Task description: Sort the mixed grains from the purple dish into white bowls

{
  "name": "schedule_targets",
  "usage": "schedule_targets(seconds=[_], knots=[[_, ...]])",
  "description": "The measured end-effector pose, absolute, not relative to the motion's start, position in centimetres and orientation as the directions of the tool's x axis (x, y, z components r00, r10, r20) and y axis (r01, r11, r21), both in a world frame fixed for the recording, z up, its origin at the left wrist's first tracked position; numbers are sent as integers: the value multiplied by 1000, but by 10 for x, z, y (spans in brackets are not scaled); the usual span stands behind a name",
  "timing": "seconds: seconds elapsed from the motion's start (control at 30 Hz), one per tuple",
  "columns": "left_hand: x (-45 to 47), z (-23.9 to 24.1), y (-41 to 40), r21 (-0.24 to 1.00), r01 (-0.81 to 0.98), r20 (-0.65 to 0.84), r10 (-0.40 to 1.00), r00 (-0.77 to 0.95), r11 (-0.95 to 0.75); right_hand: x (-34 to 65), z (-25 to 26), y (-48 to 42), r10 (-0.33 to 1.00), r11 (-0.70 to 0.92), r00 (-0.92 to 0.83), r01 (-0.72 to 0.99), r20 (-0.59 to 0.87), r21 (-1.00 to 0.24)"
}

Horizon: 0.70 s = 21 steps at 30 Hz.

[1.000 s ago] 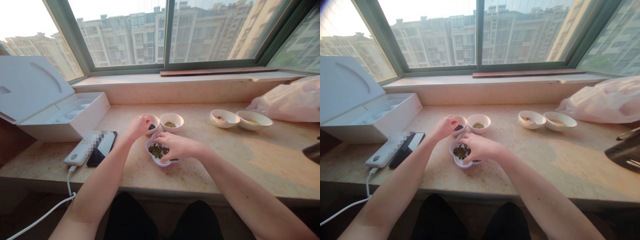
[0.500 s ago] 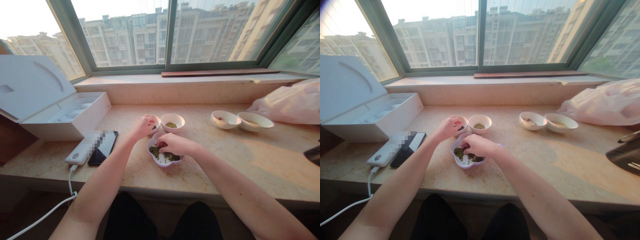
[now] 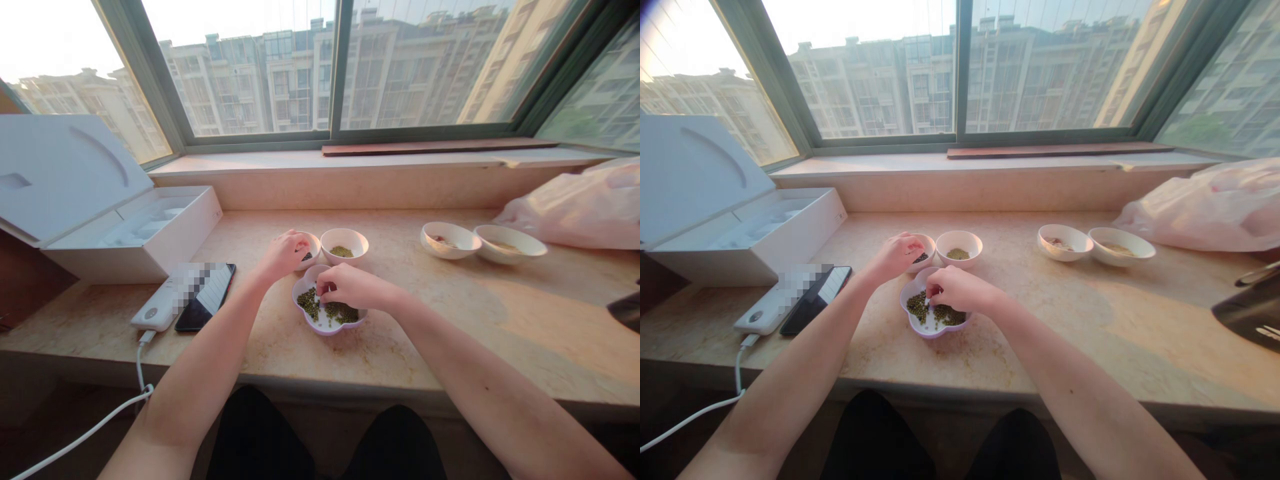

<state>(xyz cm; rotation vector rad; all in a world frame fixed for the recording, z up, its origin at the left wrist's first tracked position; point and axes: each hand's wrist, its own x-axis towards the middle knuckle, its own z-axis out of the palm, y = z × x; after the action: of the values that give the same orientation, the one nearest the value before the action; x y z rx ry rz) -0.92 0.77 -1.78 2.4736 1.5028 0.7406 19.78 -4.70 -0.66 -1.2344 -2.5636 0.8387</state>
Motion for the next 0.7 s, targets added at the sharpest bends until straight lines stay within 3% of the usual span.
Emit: schedule_targets(seconds=[0.23, 0.4, 0.53, 0.7], knots=[[-8, -13, 4, 390, 793, 327, 875, 356, -468, 205, -4, -42, 783, 487, -620, 561, 50, -669], [1, -6, -12, 381, 778, 392, 850, 352, -499, 214, 0, -30, 870, 488, -383, 574, 312, -657], [15, 0, -34, 303, 709, 312, 769, 558, -637, 222, 0, -19, 901, 407, -168, 645, 399, -647], [26, 4, -55, 248, 576, 102, 612, 784, -779, 228, -6, -11, 916, 337, -90, 702, 391, -627]])
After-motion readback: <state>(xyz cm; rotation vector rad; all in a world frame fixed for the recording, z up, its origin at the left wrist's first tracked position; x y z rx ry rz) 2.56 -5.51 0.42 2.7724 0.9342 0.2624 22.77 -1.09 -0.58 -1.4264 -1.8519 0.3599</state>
